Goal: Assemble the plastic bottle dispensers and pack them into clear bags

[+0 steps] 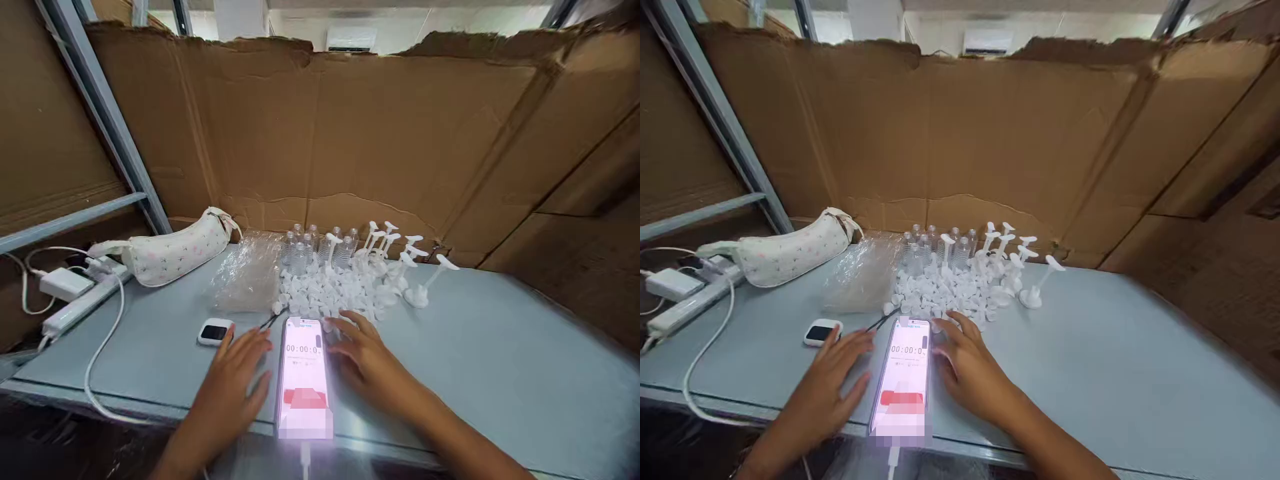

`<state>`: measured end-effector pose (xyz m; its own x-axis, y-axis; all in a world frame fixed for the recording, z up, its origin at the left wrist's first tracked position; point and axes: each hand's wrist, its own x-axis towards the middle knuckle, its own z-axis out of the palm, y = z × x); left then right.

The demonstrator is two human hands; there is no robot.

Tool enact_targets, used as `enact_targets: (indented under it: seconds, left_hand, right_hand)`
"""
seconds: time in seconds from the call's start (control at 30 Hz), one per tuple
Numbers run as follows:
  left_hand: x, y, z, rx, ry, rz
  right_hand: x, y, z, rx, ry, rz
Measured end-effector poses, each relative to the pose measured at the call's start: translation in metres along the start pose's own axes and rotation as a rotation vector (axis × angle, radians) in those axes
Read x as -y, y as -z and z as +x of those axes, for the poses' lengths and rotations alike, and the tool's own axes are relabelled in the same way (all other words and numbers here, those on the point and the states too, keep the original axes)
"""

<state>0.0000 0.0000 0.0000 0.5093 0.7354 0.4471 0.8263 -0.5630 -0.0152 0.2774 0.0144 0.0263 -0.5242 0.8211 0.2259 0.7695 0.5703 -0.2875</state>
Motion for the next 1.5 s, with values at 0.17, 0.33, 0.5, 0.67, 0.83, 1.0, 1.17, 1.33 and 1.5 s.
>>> enact_targets:
  seconds: [0.17, 0.33, 0.5, 0.67, 0.83, 1.0, 1.17, 1.33, 1.5]
  left_hand:
    - [0.048, 0.003, 0.0, 0.007, 0.167, 0.105]
    - [0.077, 0.007, -0.002, 0.107, 0.191, 0.035]
    - [0.087, 0.014, 0.003, 0.142, 0.234, 0.002]
    - [0.082, 0.024, 0.008, 0.131, 0.185, 0.093]
    - [0.065, 0.036, 0.024, 0.09, 0.119, 0.122]
    - [0.047, 0.04, 0.068, 0.221, 0.007, 0.082]
    - [0.034, 0.027, 0.108, 0.39, -0.163, 0.109]
    - [0.029, 0.028, 0.124, 0.438, -0.18, 0.077]
    - [0.02, 0.047, 0.134, 0.211, -0.097, -0.15]
  right_hand:
    - [-0.006, -0.003, 0.002, -0.09, 0.012, -0.023]
    - [-0.011, -0.005, 0.002, -0.129, 0.018, -0.034]
    - [-0.012, -0.004, 0.003, -0.132, 0.017, -0.033]
    - [-0.015, -0.005, 0.003, -0.19, 0.03, -0.039]
    - [-0.021, -0.004, 0.003, -0.285, 0.056, -0.055]
    - [-0.023, -0.004, 0.005, -0.325, 0.074, -0.059]
    - [-0.025, -0.004, 0.007, -0.332, 0.082, -0.057]
    - [-0.029, 0.0, 0.008, -0.388, 0.072, -0.062]
    - [-0.037, 0.006, 0.013, -0.481, 0.077, -0.023]
